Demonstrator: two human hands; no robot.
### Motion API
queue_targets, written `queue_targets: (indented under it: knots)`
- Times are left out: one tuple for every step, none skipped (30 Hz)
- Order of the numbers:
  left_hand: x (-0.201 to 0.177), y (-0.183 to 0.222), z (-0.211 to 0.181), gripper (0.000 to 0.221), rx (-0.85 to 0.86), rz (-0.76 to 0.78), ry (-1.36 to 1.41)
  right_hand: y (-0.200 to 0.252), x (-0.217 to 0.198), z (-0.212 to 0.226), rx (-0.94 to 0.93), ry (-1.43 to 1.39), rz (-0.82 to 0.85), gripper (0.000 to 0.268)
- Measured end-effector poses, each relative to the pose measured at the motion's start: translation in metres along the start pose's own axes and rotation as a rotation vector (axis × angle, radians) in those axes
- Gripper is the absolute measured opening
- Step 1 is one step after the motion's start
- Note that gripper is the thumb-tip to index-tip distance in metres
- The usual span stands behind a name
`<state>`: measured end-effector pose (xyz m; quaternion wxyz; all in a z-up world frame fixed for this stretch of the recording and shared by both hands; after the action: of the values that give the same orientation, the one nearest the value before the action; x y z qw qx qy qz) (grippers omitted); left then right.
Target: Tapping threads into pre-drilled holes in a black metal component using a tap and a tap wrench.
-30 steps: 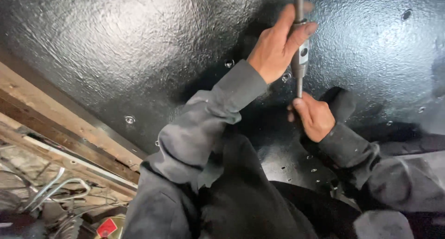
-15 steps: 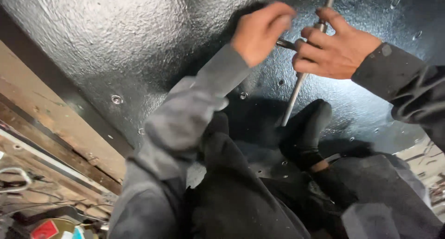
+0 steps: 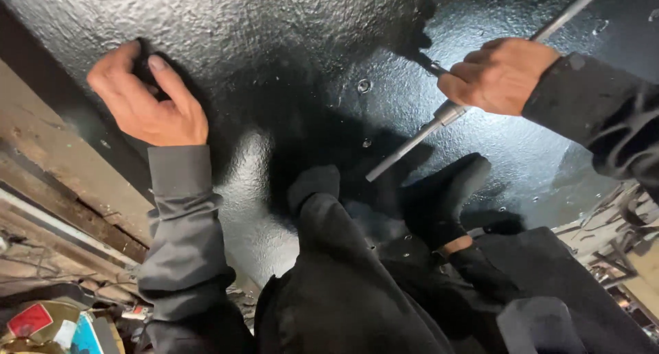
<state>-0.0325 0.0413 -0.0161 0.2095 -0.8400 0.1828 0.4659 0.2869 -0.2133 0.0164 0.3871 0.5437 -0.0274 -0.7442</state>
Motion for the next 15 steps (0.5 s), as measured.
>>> queue_targets:
  knots:
    - [0.000,0.002,0.003,0.022,-0.020,0.003,0.030,0.002,0.016,-0.005,0.078,-0.040,0.102,0.015]
    - [0.003,0.002,0.005,0.018,-0.039,0.003,0.068,0.007,0.030,-0.011,0.163,-0.075,0.207,0.014]
    - [0.001,0.000,0.005,0.018,-0.042,0.003,0.070,0.005,0.028,-0.005,0.163,-0.074,0.211,0.014]
    - [0.001,-0.001,0.003,0.019,-0.048,0.006,0.066,0.007,0.016,-0.006,0.281,-0.217,0.062,0.013]
    - [0.001,-0.002,0.002,0.019,-0.054,0.009,0.061,0.012,0.005,-0.007,0.400,-0.358,-0.089,0.019]
    - [0.001,-0.001,0.003,0.019,-0.060,0.010,0.058,0.009,0.009,0.002,0.394,-0.358,-0.085,0.019]
    - [0.001,0.000,0.003,0.021,-0.044,0.015,0.016,0.014,0.010,-0.002,0.566,-0.435,-0.190,0.021]
    - [0.003,-0.001,0.002,0.022,-0.020,0.026,-0.018,0.024,0.013,-0.001,0.751,-0.513,-0.295,0.024]
    - [-0.001,-0.004,-0.002,0.022,-0.017,0.031,-0.013,0.019,0.016,0.009,0.758,-0.515,-0.292,0.024]
    - [-0.002,-0.007,-0.006,0.023,-0.021,0.029,0.000,0.026,0.015,0.007,0.917,-0.613,-0.442,0.022]
    - [-0.005,-0.010,-0.009,0.023,-0.024,0.027,0.014,0.034,0.016,0.007,1.073,-0.709,-0.596,0.021]
    - [-0.003,-0.006,-0.005,0.023,-0.034,0.019,0.011,0.028,0.019,0.008,1.061,-0.703,-0.591,0.021]
    - [0.000,-0.003,-0.001,0.023,-0.043,0.022,-0.011,0.031,0.027,0.007,1.152,-0.899,-0.729,0.020]
    - [0.003,0.000,0.004,0.024,-0.044,0.029,-0.027,0.035,0.038,0.010,1.245,-1.101,-0.872,0.019]
    - [0.002,0.002,0.005,0.024,-0.046,0.026,-0.024,0.030,0.030,0.014,1.243,-1.096,-0.872,0.019]
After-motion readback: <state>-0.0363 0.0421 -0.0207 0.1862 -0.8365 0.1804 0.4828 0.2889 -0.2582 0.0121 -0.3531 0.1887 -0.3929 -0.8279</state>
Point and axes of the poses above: each hand's wrist, its own y-axis away from the middle knuckle, its own x-axis out of the palm, z = x × y, the point moved 8 cm from there along -y, towards the middle knuckle, and after that the axes turned 8 degrees about -y, right-handed, at the moved point
